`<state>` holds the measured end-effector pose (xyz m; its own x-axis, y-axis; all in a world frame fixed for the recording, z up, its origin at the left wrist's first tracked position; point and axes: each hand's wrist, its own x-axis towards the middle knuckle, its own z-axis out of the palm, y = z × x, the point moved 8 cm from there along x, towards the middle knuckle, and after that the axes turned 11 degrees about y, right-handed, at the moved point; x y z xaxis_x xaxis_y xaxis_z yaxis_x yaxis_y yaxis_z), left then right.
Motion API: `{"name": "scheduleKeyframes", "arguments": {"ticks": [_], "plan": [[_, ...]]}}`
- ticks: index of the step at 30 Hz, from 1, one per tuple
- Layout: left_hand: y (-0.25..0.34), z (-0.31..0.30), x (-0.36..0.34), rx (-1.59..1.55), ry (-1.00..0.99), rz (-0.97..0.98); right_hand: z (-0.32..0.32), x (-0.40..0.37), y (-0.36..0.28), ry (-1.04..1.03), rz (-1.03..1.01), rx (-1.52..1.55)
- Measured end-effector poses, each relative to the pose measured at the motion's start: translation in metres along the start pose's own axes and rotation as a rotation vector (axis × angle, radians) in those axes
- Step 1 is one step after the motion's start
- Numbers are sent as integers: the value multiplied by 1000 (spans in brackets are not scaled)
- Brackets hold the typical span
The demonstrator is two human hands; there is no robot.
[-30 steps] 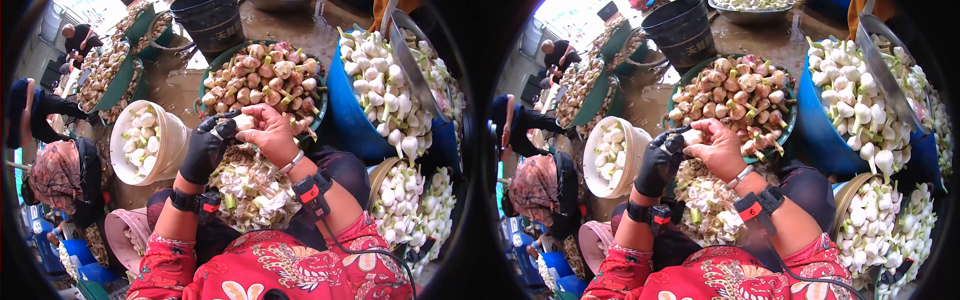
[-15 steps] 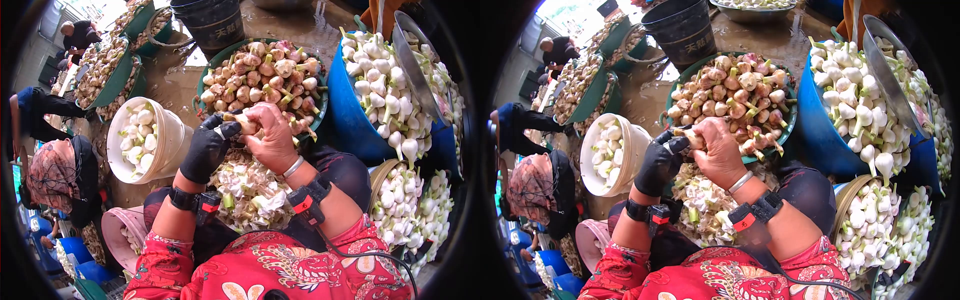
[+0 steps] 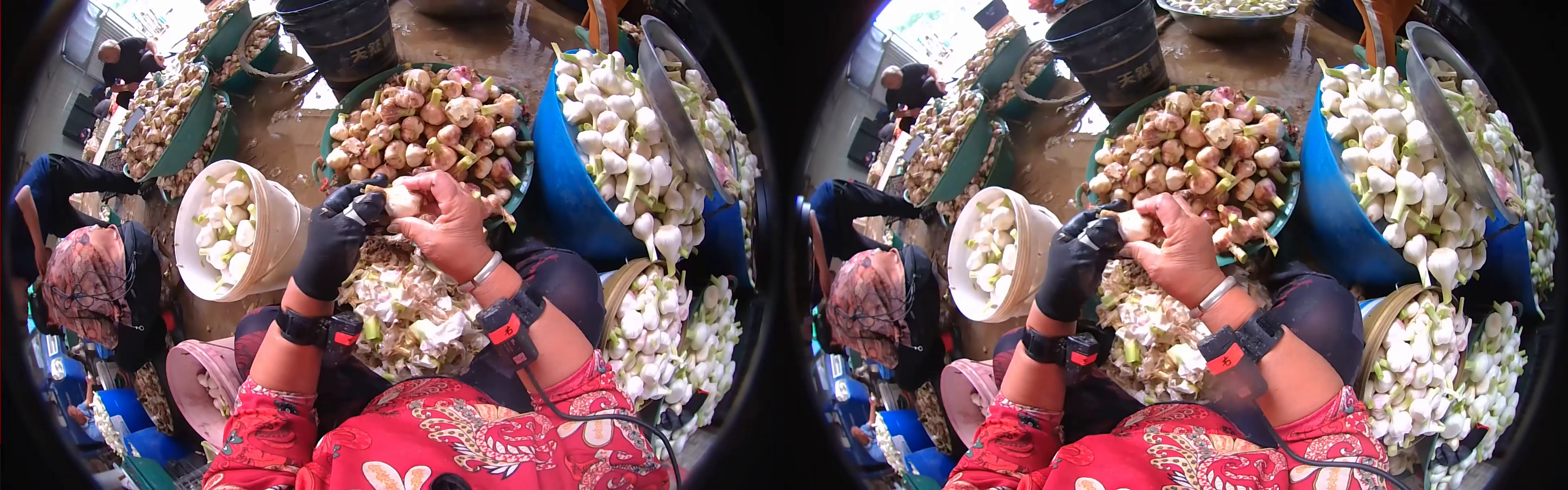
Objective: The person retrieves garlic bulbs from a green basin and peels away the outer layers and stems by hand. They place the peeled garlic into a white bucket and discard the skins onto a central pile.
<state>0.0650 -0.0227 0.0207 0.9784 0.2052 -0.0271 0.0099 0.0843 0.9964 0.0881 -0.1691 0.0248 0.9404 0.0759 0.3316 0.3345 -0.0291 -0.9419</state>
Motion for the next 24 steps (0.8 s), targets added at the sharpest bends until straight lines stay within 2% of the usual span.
{"name": "scheduleKeyframes", "arguments": {"ticks": [2, 3, 4, 6, 11, 12, 14, 15, 18, 20, 22, 24], "plan": [[-18, -2, -2, -240, 64, -256, 5, -3, 9, 11, 73, 82], [-20, -1, -3, -290, 57, -317, 5, -6, 20, 12, 232, 188], [-19, -2, -3, -291, 54, -314, 7, -7, 27, 12, 389, 296], [-17, 0, -6, -312, -4, -315, 7, -7, 28, 6, 432, 385], [-20, -4, -6, -346, 32, -326, 12, -13, 41, -19, 598, 528], [-20, -4, -6, -340, 49, -320, 15, -13, 41, -20, 599, 528], [-15, 1, -7, -351, 58, -323, 12, -5, 25, 36, 269, 341], [-13, 2, -8, -360, 65, -327, 13, -5, 22, 8, 190, 268], [-25, 0, -5, -353, -2, -349, 16, -8, 20, 12, 105, 150], [-28, -2, -4, -375, -23, -354, 18, -8, 18, 4, 107, 164], [-29, -6, -3, -398, -42, -359, 25, -13, 30, -30, 432, 477], [24, 7, -13, 823, -153, 750, 26, -11, 27, -46, 495, 555]]}}
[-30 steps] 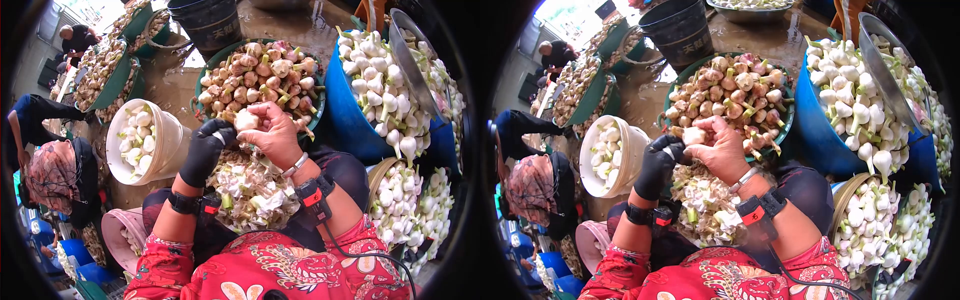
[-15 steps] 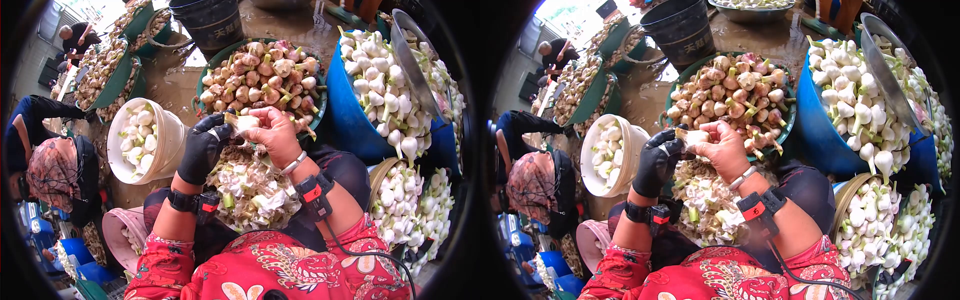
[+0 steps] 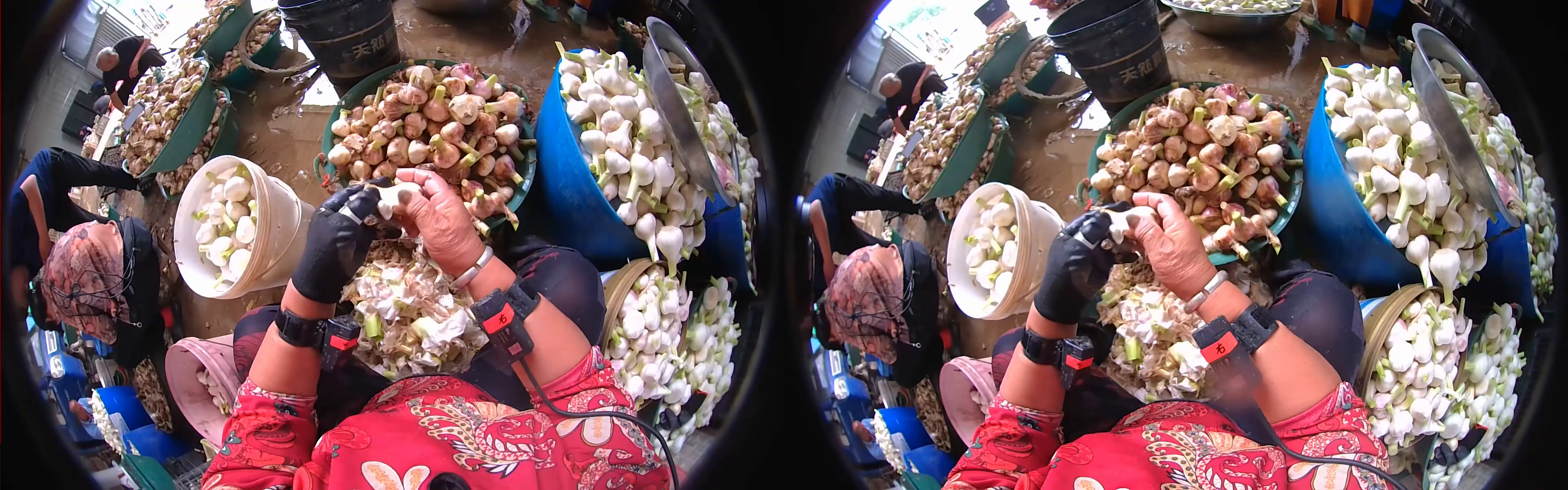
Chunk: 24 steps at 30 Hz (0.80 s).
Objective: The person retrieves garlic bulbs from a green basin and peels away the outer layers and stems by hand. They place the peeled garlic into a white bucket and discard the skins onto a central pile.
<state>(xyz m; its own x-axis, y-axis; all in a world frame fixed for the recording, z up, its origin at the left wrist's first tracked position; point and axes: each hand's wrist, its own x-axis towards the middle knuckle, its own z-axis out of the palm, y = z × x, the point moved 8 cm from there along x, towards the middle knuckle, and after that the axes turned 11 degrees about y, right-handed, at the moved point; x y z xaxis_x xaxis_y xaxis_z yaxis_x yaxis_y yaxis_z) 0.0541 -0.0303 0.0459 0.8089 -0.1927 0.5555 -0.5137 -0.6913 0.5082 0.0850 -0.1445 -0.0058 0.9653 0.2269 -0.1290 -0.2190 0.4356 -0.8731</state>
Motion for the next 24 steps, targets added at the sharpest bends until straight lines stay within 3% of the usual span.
{"name": "scheduleKeyframes", "arguments": {"ticks": [1, 3, 4, 6, 7, 9, 11, 12, 13, 15, 16, 18, 20, 22, 23, 24], "plan": [[7, 2, 1, 0, -1, -1, 1, 0, 2, -15, 61, 74], [-16, 17, -11, -929, 151, -796, 1, 1, 1, -33, -24, 10], [-25, 16, -14, -930, 159, -794, 3, 1, -4, -57, -112, -55], [-26, 11, -13, -290, -7, -332, 6, -1, -3, -65, -90, -37], [-21, 11, -11, -291, -6, -333, 6, 0, -3, -50, -127, -51], [-33, 32, -30, -1296, 195, -1115, 5, -1, -6, -36, -166, -68], [-30, 26, -28, -1156, 192, -1097, -1, -2, 8, 35, 104, -11], [-32, 22, -28, -1016, 188, -1076, -6, -1, 10, 35, 104, -12], [-36, 22, -31, -1016, 189, -1077, -11, -1, 22, 44, 247, 105], [-32, 7, -19, -385, 51, -567, -17, -5, 45, 84, 506, 238], [-32, 8, -19, -387, 54, -573, -18, -4, 44, 83, 513, 234], [-9, -2, -8, -69, 117, -229, -17, -11, 53, 76, 724, 313], [-21, 2, -13, -115, 111, -304, -14, -10, 40, 124, 642, 207], [-25, 3, -13, -161, 106, -375, -8, -1, 9, 33, 257, -102], [-14, 0, -6, -105, 120, -282, -7, -6, -4, 43, 145, -296], [-5, -2, -3, -51, 130, -190, -10, -5, -2, 48, 146, -294]]}}
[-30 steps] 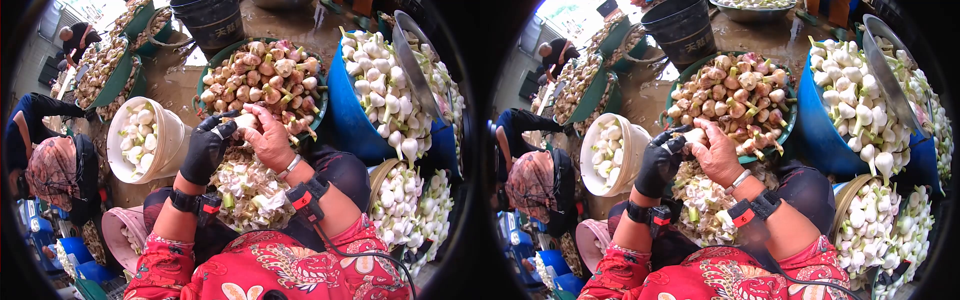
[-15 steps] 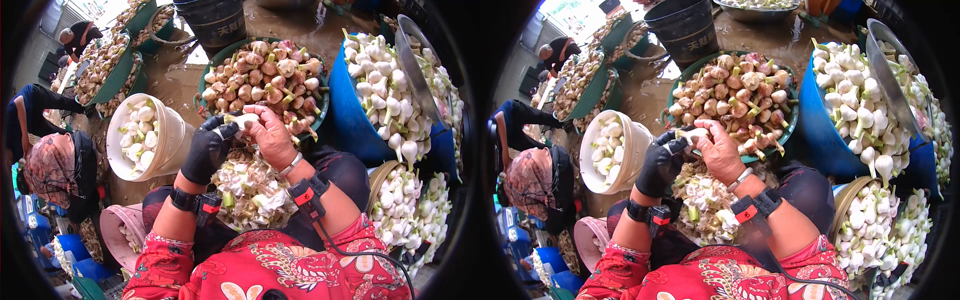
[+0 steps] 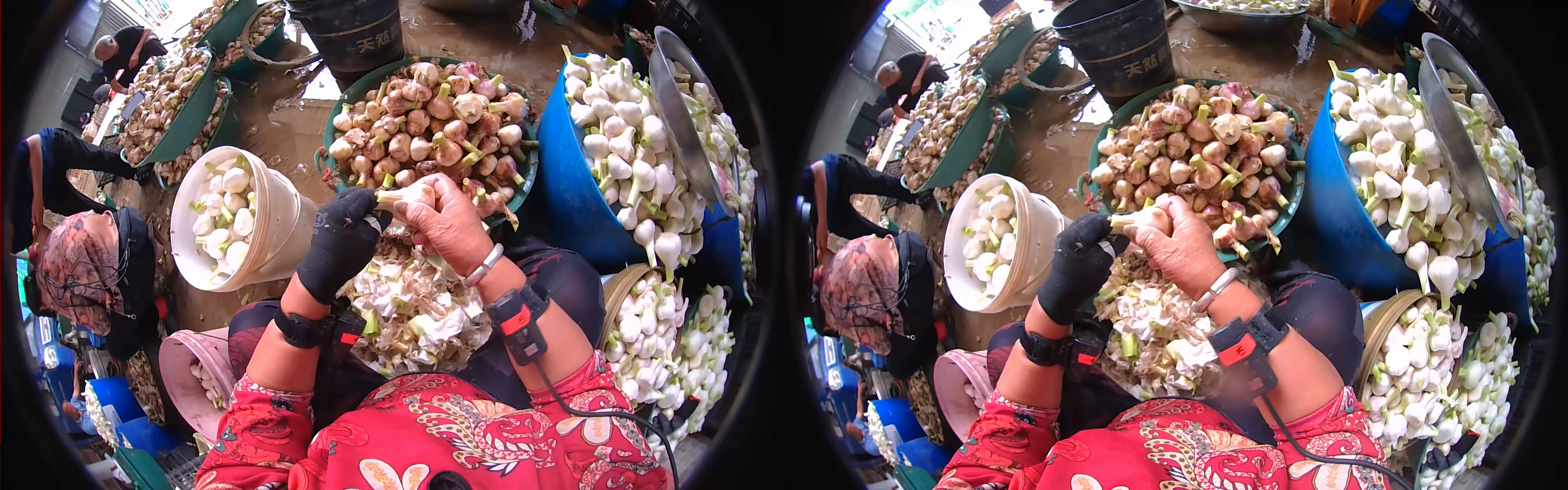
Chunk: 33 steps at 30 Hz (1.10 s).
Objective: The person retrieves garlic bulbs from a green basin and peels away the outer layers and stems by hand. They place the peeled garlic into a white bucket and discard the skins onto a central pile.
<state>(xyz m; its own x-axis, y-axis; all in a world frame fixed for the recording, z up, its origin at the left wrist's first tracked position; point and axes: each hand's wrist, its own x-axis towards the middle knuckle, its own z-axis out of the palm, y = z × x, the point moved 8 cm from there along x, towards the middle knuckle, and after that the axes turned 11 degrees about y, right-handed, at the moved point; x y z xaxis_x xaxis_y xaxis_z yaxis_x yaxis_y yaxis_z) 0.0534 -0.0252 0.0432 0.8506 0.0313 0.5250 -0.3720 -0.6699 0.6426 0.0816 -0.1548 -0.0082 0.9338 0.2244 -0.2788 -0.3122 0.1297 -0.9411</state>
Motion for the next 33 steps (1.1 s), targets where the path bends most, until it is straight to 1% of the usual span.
{"name": "scheduleKeyframes", "arguments": {"ticks": [1, 2, 3, 4, 6, 7, 8, 10, 11, 12, 14, 15, 16, 18, 19, 20, 22, 23, 24, 25, 26, 27, 28, 29, 30, 31, 32, 33], "plan": [[-3, 0, 0, -1, -4, -3, 3, 0, 9, -69, 63, 11], [-6, 1, 0, 73, -26, 52, 5, -1, 15, -141, 126, 21], [-6, 2, 0, 149, -47, 110, 10, -7, 25, -236, 313, 152], [-4, 3, -2, 151, -47, 109, 9, -7, 25, -237, 315, 153], [-2, 6, -7, 8, -58, 22, 20, -18, 28, -451, 437, 181], [-2, 5, -7, 9, -60, 22, 19, -21, 27, -477, 484, 230], [-18, 2, -6, -154, -42, -219, 20, -20, 28, -476, 483, 230], [-43, 7, -16, -483, -2, -701, 7, -2, 18, -274, 289, 335], [-36, 3, -15, -557, 22, -757, -3, 5, 12, -173, 141, 168], [-33, 2, -16, -556, 20, -753, -1, 5, 13, -172, 137, 171], [-16, 12, -21, -922, -93, -822, 5, 6, 5, -132, -116, -46], [-9, 11, -21, -912, -68, -807, 10, 6, 8, -157, -235, -163], [-10, 10, -22, -909, -66, -812, 12, 5, 9, -160, -231, -162], [-12, 7, -21, -744, -93, -761, 14, 5, 3, -184, -225, -65], [-12, 7, -22, -769, -71, -785, 13, 5, 4, -236, -106, -12], [-13, 6, -22, -770, -71, -785, 15, 5, 0, -236, -106, -13], [-19, 4, -23, -647, -72, -784, 11, 9, 13, -62, 253, 595], [-19, 4, -23, -648, -71, -786, 8, 17, 22, -6, 255, 639], [-21, 6, -25, -756, -34, -861, 7, 20, 24, -5, 258, 639], [-23, 8, -26, -864, 4, -933, 3, 23, 17, 21, 183, 659], [-28, 6, -25, -861, 6, -933, -1, 26, 10, 44, 107, 679], [-39, 1, -23, -894, 32, -923, -4, 31, 1, -39, 63, 808], [-53, -4, -23, -928, 59, -912, -6, 22, -21, -88, 28, 885], [-50, -18, -11, -628, 45, -568, -5, 10, -39, -128, 3, 837], [-56, -18, -13, -628, 53, -563, -6, 1, -49, -168, -25, 787], [-60, -15, -14, -818, 81, -728, 3, -10, -45, -356, 34, 631], [-62, -8, -19, -1006, 105, -898, 9, -24, -28, -472, 166, 371], [-65, -8, -20, -957, 120, -890, 21, -39, -16, -592, 239, 270]]}}
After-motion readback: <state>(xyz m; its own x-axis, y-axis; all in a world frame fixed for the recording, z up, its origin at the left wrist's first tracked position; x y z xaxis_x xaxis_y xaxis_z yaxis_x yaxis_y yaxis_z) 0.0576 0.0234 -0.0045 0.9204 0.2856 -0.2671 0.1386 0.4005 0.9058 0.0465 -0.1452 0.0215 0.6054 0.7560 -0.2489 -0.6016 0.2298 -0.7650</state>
